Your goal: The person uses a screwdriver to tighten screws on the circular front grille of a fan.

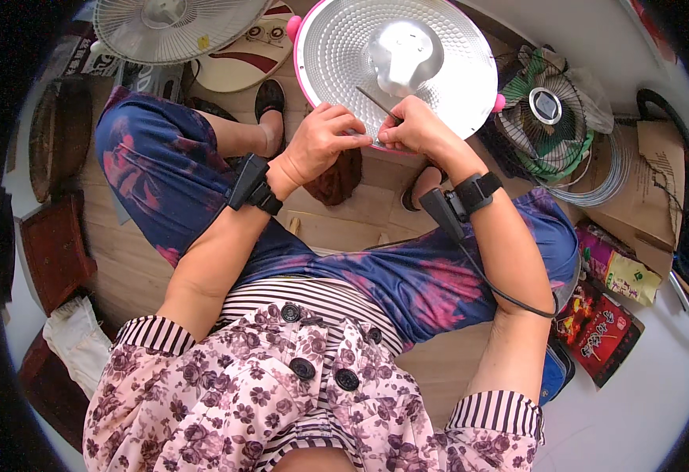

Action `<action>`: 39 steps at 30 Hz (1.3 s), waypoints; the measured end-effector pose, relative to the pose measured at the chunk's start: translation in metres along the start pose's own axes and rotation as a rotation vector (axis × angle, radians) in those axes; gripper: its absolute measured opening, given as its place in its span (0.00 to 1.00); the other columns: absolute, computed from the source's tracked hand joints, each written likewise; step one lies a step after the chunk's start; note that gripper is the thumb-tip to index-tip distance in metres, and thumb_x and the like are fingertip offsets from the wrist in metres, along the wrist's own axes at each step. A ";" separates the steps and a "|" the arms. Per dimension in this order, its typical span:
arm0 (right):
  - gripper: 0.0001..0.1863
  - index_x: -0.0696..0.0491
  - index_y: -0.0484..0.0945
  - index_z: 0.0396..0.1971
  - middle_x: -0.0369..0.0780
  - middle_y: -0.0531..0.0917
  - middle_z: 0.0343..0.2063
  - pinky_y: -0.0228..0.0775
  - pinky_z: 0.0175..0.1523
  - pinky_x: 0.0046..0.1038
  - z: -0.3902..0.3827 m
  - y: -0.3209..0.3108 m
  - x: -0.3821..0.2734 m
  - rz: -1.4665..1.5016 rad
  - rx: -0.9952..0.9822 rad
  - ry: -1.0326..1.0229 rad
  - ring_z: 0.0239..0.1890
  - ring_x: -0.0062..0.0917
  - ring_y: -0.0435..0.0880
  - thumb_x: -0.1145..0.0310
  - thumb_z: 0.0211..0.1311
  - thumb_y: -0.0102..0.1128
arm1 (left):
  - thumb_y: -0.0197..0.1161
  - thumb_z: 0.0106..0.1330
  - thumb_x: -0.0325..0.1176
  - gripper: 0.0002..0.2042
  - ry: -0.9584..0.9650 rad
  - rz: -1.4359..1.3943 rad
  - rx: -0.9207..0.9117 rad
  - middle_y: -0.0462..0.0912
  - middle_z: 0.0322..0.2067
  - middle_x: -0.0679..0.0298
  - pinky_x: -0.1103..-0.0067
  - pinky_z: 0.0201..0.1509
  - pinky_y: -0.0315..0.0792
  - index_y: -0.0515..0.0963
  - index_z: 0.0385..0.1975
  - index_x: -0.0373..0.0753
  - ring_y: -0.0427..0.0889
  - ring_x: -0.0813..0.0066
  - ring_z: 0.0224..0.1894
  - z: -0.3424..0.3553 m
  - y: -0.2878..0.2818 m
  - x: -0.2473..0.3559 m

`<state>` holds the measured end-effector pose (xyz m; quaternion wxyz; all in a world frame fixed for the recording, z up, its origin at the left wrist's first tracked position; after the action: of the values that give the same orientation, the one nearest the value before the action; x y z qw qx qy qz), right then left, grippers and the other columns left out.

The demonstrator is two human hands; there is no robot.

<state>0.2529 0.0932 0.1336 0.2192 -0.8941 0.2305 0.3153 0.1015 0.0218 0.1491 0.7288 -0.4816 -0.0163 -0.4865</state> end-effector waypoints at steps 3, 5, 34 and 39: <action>0.04 0.61 0.79 0.22 0.34 0.77 0.16 0.64 0.24 0.18 0.002 -0.003 -0.001 -0.105 0.080 -0.046 0.19 0.14 0.73 0.76 0.49 0.63 | 0.58 0.44 0.24 0.13 -0.004 -0.001 -0.009 0.77 0.31 0.70 0.74 0.38 0.68 0.80 0.31 0.47 0.75 0.70 0.35 0.001 0.000 0.001; 0.04 0.61 0.79 0.22 0.34 0.77 0.16 0.64 0.24 0.19 0.001 -0.002 -0.003 -0.140 0.085 -0.069 0.20 0.14 0.73 0.76 0.49 0.63 | 0.58 0.44 0.24 0.13 -0.006 -0.002 -0.008 0.77 0.31 0.70 0.74 0.39 0.68 0.81 0.30 0.46 0.75 0.70 0.36 0.001 0.000 0.001; 0.02 0.60 0.80 0.20 0.37 0.79 0.13 0.67 0.25 0.21 -0.012 0.006 -0.017 -0.155 0.181 -0.211 0.18 0.16 0.76 0.78 0.44 0.64 | 0.59 0.47 0.25 0.05 -0.032 -0.051 0.035 0.78 0.29 0.70 0.75 0.36 0.67 0.76 0.24 0.41 0.76 0.71 0.34 0.000 0.001 -0.004; 0.03 0.61 0.80 0.22 0.35 0.77 0.13 0.65 0.23 0.19 -0.017 0.008 -0.024 -0.290 0.190 -0.253 0.17 0.14 0.73 0.77 0.46 0.64 | 0.58 0.46 0.25 0.05 -0.040 -0.052 0.033 0.78 0.29 0.70 0.76 0.38 0.68 0.77 0.25 0.41 0.76 0.71 0.35 0.000 -0.001 -0.004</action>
<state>0.2396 0.0845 0.1598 0.3726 -0.8465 0.0986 0.3673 0.0987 0.0244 0.1471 0.7233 -0.4785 -0.0514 -0.4952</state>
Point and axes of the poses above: each hand's wrist, its own z-axis towards the middle knuckle, its own y-axis out of the palm, x = y × z, the point moved 5 cm from there along z, towards the middle knuckle
